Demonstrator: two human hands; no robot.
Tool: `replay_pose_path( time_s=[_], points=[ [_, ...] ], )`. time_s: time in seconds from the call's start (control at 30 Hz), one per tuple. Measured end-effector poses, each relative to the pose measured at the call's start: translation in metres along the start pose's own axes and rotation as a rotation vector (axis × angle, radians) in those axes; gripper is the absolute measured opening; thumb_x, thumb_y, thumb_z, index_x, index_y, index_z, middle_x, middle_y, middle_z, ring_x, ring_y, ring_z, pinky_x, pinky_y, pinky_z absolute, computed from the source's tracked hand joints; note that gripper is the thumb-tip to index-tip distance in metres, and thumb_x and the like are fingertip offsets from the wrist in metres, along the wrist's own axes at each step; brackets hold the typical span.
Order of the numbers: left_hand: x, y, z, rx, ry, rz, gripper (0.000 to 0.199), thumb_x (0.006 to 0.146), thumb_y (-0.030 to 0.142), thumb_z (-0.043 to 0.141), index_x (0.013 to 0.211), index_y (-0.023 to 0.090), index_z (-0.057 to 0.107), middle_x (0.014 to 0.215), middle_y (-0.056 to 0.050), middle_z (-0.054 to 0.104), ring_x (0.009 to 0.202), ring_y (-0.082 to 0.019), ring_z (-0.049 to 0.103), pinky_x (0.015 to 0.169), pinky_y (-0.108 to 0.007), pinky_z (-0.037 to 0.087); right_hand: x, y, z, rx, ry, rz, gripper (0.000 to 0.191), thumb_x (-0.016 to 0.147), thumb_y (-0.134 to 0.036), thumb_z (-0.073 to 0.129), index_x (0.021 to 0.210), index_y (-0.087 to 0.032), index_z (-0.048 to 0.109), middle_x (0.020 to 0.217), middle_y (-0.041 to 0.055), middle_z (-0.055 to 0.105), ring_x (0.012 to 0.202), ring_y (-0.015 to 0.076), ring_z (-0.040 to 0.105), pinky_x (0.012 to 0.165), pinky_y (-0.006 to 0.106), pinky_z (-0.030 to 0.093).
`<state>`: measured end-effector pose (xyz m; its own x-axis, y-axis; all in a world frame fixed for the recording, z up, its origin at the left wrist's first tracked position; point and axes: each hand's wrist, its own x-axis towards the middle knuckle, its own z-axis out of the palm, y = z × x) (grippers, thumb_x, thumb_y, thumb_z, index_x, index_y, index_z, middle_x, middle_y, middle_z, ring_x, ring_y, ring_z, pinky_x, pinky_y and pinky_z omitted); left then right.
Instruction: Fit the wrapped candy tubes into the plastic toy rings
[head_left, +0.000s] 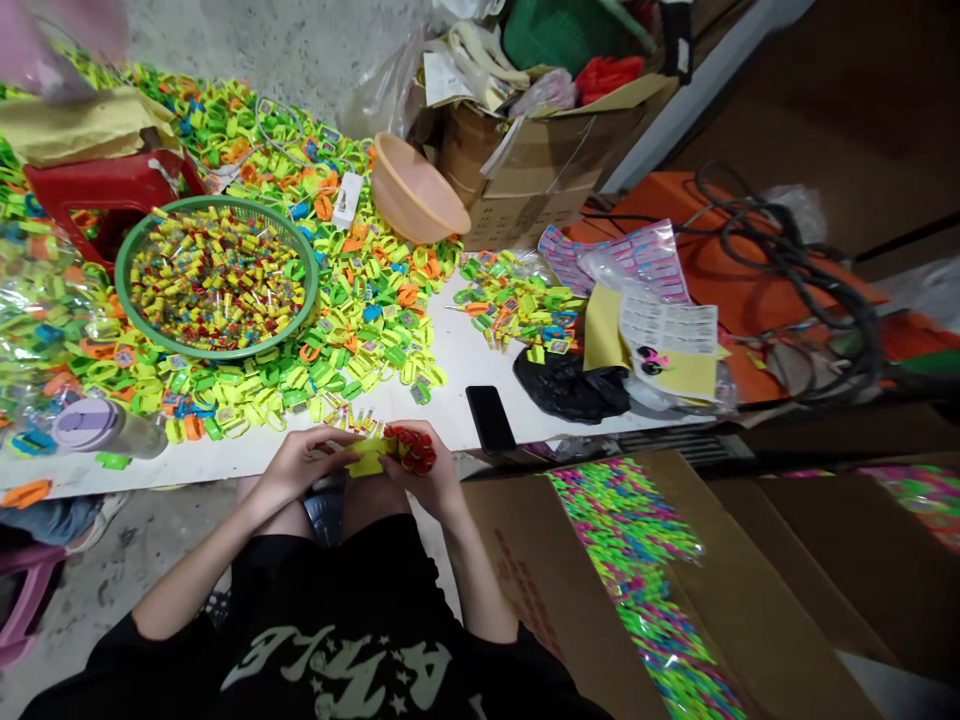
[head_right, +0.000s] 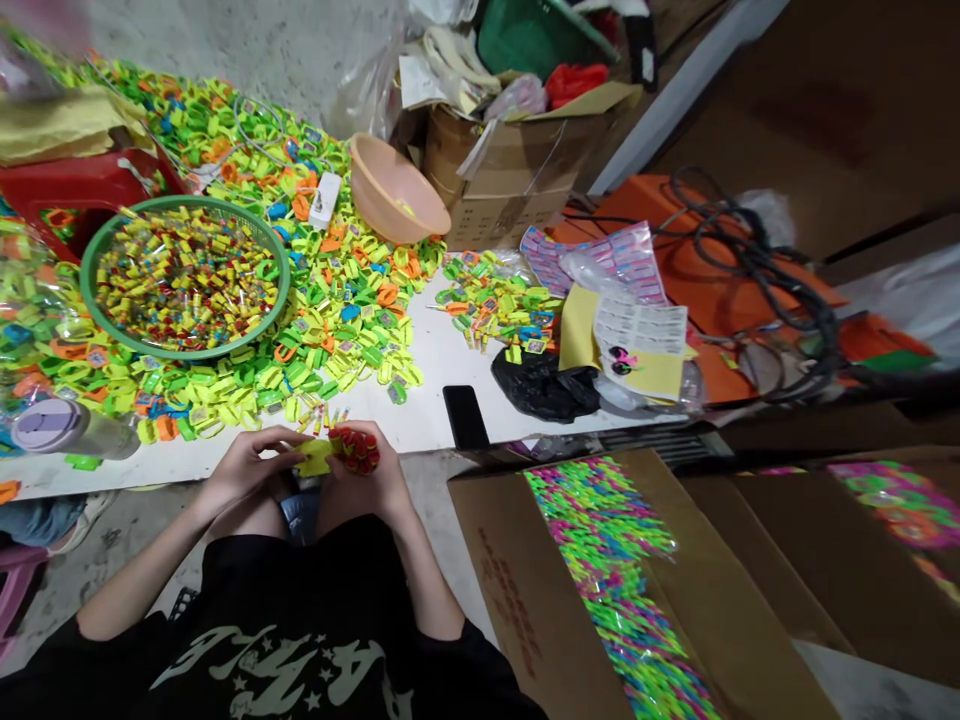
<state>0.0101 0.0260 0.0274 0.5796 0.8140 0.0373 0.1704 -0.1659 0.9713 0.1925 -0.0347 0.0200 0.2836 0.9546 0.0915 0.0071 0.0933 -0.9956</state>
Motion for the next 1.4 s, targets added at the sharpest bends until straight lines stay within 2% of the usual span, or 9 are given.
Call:
replay_pose_path(
  time_s=[0.2,0.43,0.6,0.77,0.83,1.03,1.13,1.4],
  points=[
    [-0.002,0.003,-0.001,0.104,-0.009,0.028,0.028,0.08,0.041,0.065,0.097,0.019,0.071,0.092,-0.005,0.072,0.078,-0.016,0.067,0.064,-0.023,0.053,-0.001,-0.003,-0.001,-0.013,-0.056,0.027,0.03,0.057,-0.019,0.074,0.085,-0.023,0.064,0.086,0.0006,0.069,0.079,0.0175,0.064,0.074,0.032,0.053],
    [-0.006,0.004,0.005,0.167,0.078,0.155,0.025,0.083,0.039,0.061,0.095,0.019,0.07,0.091,-0.005,0.072,0.084,-0.017,0.067,0.075,-0.027,0.053,-0.005,-0.002,0.002,-0.032,-0.033,0.019,0.034,0.056,-0.018,0.076,0.088,-0.022,0.063,0.087,0.0011,0.069,0.078,0.017,0.064,0.074,0.031,0.052],
    [-0.013,0.008,0.008,0.251,0.174,0.306,0.02,0.083,0.033,0.063,0.097,0.019,0.068,0.093,-0.005,0.07,0.086,-0.016,0.066,0.077,-0.025,0.053,-0.011,-0.007,0.007,0.044,-0.007,0.043,0.035,0.057,-0.017,0.076,0.088,-0.023,0.063,0.086,0.001,0.069,0.077,0.0165,0.064,0.074,0.031,0.054],
    [-0.016,0.005,0.002,0.457,0.11,0.588,0.019,0.088,0.025,0.056,0.104,0.021,0.065,0.095,-0.006,0.07,0.093,-0.017,0.064,0.079,-0.029,0.051,-0.021,-0.014,0.013,0.043,-0.055,0.022,0.035,0.061,-0.015,0.074,0.092,-0.025,0.063,0.086,0.0007,0.069,0.078,0.0158,0.065,0.072,0.029,0.055],
    [-0.017,0.002,0.0,0.535,0.131,0.642,0.018,0.089,0.024,0.054,0.104,0.019,0.064,0.098,-0.008,0.069,0.092,-0.017,0.064,0.077,-0.029,0.05,-0.023,-0.017,0.015,0.051,-0.067,0.032,0.033,0.062,-0.016,0.074,0.092,-0.025,0.063,0.084,0.0001,0.069,0.076,0.0156,0.065,0.07,0.029,0.055],
    [-0.019,0.0,-0.001,0.629,0.2,0.679,0.014,0.089,0.025,0.053,0.096,0.018,0.064,0.096,-0.009,0.069,0.082,-0.016,0.065,0.07,-0.026,0.051,-0.025,-0.02,0.016,0.065,-0.069,0.058,0.034,0.062,-0.016,0.073,0.093,-0.025,0.063,0.088,0.0001,0.069,0.08,0.0164,0.065,0.075,0.03,0.055],
    [-0.019,0.001,-0.001,0.644,0.208,0.693,0.013,0.09,0.024,0.052,0.094,0.019,0.063,0.098,-0.008,0.07,0.082,-0.015,0.065,0.07,-0.027,0.051,-0.027,-0.02,0.016,0.065,-0.088,0.062,0.036,0.063,-0.014,0.074,0.095,-0.025,0.063,0.089,0.0009,0.069,0.08,0.0167,0.065,0.075,0.03,0.056],
    [-0.023,0.004,-0.002,0.692,0.238,0.729,0.012,0.088,0.023,0.055,0.095,0.022,0.064,0.1,-0.007,0.071,0.083,-0.014,0.067,0.068,-0.024,0.051,-0.032,-0.019,0.019,0.092,-0.029,0.043,0.032,0.064,-0.021,0.073,0.095,-0.024,0.064,0.086,0.0016,0.069,0.078,0.0167,0.065,0.072,0.03,0.055]
  ],
)
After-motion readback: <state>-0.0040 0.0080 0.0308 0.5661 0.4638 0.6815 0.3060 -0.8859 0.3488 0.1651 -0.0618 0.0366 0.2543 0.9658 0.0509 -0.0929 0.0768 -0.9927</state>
